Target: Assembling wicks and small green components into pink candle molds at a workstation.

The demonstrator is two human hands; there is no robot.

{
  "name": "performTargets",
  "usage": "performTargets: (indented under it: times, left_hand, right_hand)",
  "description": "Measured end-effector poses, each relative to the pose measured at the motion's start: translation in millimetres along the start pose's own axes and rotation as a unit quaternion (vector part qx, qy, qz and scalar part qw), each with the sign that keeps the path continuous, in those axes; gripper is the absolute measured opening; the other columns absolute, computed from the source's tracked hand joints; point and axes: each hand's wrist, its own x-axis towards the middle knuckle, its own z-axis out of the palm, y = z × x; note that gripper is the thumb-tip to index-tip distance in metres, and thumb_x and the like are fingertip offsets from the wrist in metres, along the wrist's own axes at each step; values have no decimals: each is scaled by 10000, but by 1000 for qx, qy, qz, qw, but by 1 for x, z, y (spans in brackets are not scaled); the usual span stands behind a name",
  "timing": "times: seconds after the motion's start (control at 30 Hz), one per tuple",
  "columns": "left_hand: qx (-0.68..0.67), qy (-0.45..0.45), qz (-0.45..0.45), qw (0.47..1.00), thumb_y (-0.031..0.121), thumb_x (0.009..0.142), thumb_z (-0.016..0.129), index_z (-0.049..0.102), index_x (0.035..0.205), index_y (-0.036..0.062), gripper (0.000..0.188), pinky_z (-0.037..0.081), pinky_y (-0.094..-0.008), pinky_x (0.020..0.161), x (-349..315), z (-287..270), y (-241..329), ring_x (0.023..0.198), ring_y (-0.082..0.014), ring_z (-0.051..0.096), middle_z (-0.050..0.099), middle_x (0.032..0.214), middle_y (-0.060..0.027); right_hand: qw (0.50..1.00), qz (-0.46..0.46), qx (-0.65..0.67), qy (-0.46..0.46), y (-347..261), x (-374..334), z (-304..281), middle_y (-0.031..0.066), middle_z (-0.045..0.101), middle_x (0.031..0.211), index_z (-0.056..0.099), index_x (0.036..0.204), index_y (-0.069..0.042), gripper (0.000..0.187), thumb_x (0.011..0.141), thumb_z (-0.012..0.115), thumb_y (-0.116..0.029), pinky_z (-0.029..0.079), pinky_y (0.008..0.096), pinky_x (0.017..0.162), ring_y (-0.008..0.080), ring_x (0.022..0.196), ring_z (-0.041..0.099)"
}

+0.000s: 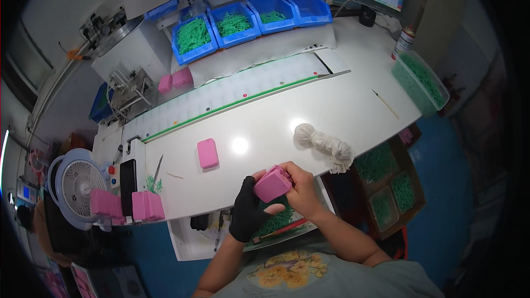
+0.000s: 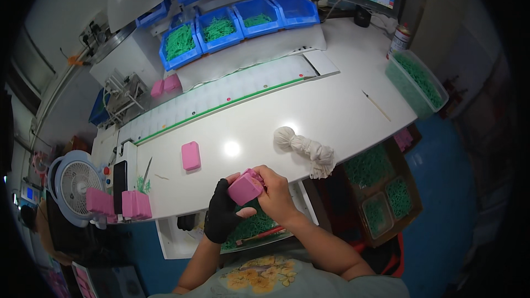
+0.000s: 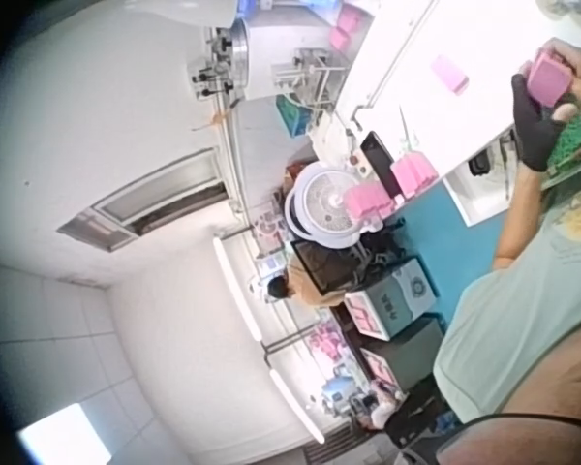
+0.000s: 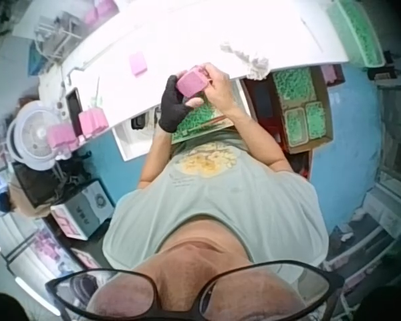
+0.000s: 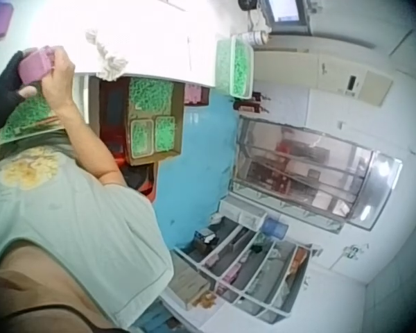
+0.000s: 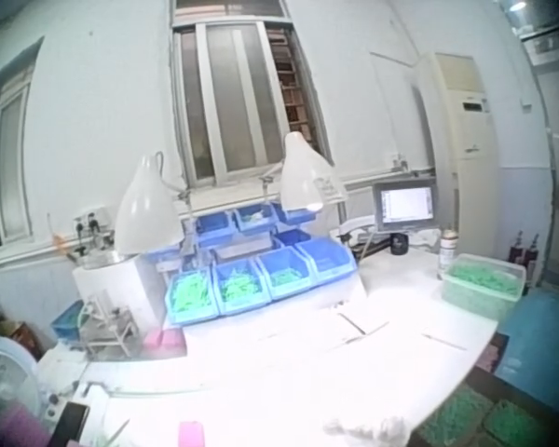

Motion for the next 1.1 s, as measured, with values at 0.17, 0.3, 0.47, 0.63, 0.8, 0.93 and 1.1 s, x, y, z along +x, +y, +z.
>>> performTargets:
  times: [0.17, 0.3, 0.47, 0.63, 0.8, 0.93, 1.1]
  left_hand:
    - [24, -51, -86, 995, 9, 834, 674, 516, 1250, -16, 446, 461, -296, 919, -1, -18, 16, 1040, -160, 591, 624, 1089, -97]
    - [34, -6, -96, 995, 9, 845, 660, 541, 1176, -9, 353, 472, -284, 885, -8, -21, 18, 1004, -144, 593, 620, 1056, -82]
    - [-33, 96, -18, 995, 56, 878, 648, 567, 1049, 2, 197, 472, -266, 827, -10, -9, 9, 905, -129, 582, 597, 935, -45]
    - [-32, 92, 11, 995, 174, 918, 638, 592, 1026, 0, 209, 456, -263, 813, -13, -15, 2, 898, -122, 569, 594, 934, -39]
    - [-124, 107, -36, 986, 252, 921, 647, 608, 1032, -7, 285, 449, -283, 832, -13, -15, -1, 897, -134, 567, 591, 929, -36]
    - [-1, 127, 26, 992, 234, 918, 651, 617, 1063, 8, 271, 451, -283, 844, -14, -12, 7, 952, -146, 560, 568, 1049, -57]
    - [127, 119, 64, 983, 238, 818, 754, 560, 1193, 29, 471, 455, -347, 911, -6, -3, 26, 1038, -216, 552, 541, 1155, -109]
  right_hand:
    - [983, -83, -63, -150, -4, -2, -12, 181, 638, 884, 607, 1052, 1, 178, 903, 550, -79, 505, 371, 684, 341, 772, 635]
    - [970, 126, 103, -178, -13, -7, -13, 144, 635, 854, 619, 1092, 2, 223, 917, 569, -127, 498, 319, 674, 246, 718, 605]
    - [990, -62, -53, -114, -17, -10, 1, 116, 608, 837, 628, 1043, -20, 204, 853, 654, -86, 495, 319, 666, 231, 722, 599]
    - [984, -140, -39, -101, -13, -8, 2, 102, 594, 857, 621, 1008, -32, 251, 781, 718, -78, 488, 357, 670, 257, 763, 600]
    - [975, -172, -73, -120, -11, 0, 0, 114, 606, 877, 605, 1051, -39, 304, 780, 729, -98, 498, 347, 680, 262, 778, 616]
    - [990, -50, 17, -129, -18, -13, 11, 156, 642, 915, 582, 1078, -30, 320, 801, 726, -101, 514, 347, 677, 275, 795, 657]
    - [991, -3, -24, -134, -10, -13, 2, 156, 659, 793, 575, 1086, -5, 307, 813, 697, -75, 524, 334, 665, 278, 749, 690]
